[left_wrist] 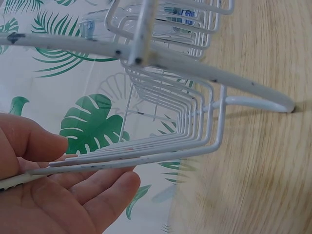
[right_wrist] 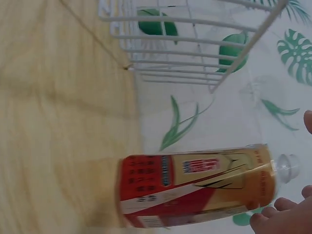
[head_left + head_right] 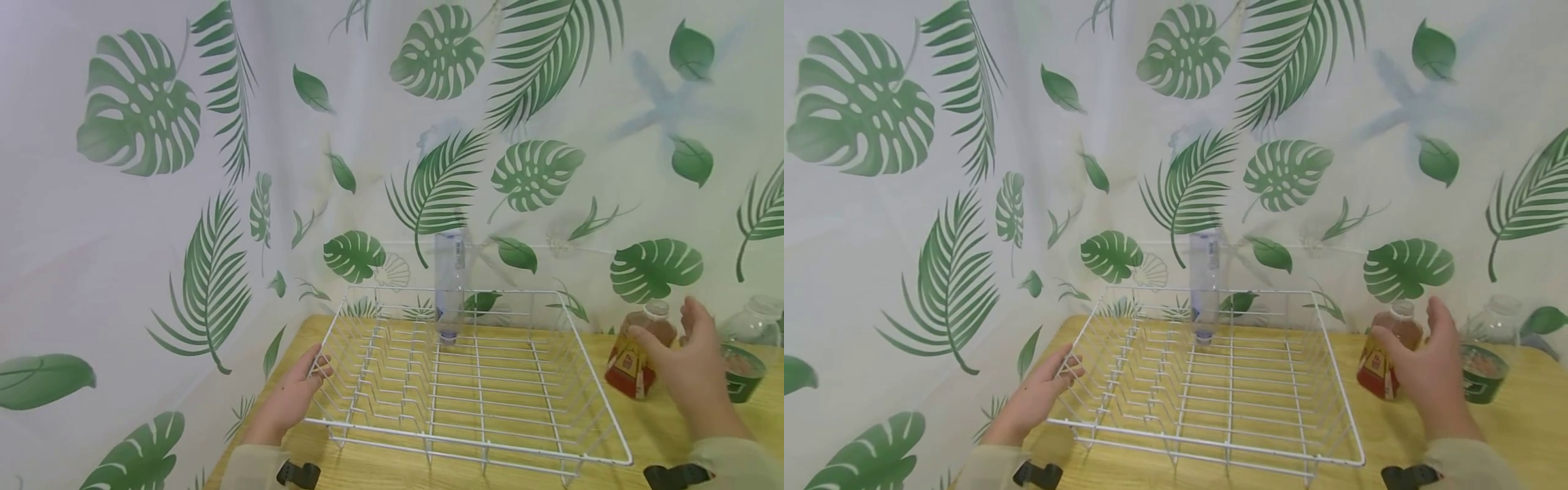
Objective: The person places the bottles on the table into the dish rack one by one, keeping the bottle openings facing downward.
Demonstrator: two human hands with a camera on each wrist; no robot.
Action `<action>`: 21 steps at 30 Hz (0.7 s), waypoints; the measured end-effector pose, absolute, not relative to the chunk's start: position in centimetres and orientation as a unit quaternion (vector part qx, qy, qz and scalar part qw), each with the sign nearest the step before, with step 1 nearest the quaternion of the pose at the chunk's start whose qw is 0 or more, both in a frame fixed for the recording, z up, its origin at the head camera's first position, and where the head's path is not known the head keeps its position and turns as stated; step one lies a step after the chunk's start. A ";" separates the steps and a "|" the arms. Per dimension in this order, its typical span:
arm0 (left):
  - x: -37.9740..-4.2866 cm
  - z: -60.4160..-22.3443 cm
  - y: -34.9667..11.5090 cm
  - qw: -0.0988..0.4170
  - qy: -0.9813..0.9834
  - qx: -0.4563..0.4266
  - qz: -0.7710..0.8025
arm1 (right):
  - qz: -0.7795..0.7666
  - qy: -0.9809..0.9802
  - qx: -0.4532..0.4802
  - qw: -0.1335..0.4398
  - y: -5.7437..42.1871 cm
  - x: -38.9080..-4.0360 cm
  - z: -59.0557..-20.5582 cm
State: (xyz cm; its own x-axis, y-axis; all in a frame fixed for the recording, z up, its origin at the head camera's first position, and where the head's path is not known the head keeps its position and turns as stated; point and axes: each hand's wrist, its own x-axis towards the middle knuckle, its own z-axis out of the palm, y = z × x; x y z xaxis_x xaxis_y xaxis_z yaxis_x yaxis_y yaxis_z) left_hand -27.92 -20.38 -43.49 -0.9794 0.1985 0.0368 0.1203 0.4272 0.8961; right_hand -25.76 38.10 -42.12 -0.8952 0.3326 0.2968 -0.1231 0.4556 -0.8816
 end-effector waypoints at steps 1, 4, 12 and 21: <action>-27.9 -43.5 -20.4 0.036 0.844 0.095 0.526 | 0.521 -0.824 -0.068 0.212 38.2 -25.9 -42.5; -28.0 -43.5 -20.4 0.035 0.848 0.093 0.521 | 0.539 -0.819 -0.079 0.181 38.6 -26.2 -43.6; -28.2 -43.5 -20.4 0.032 0.847 0.097 0.521 | 0.582 -0.794 -0.112 0.134 39.1 -27.4 -45.7; -28.0 -43.6 -20.5 0.034 0.852 0.092 0.515 | 0.605 -0.777 -0.139 0.103 39.9 -28.3 -48.5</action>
State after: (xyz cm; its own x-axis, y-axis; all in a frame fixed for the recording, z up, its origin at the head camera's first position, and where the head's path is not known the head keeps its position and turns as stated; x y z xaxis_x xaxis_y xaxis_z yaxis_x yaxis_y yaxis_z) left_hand -27.96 -20.52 -43.63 -0.9808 0.1916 0.0368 0.1217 0.4532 0.8831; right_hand -28.30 39.87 -48.54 -0.9403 0.3403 -0.0082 0.0914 0.2293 -0.9691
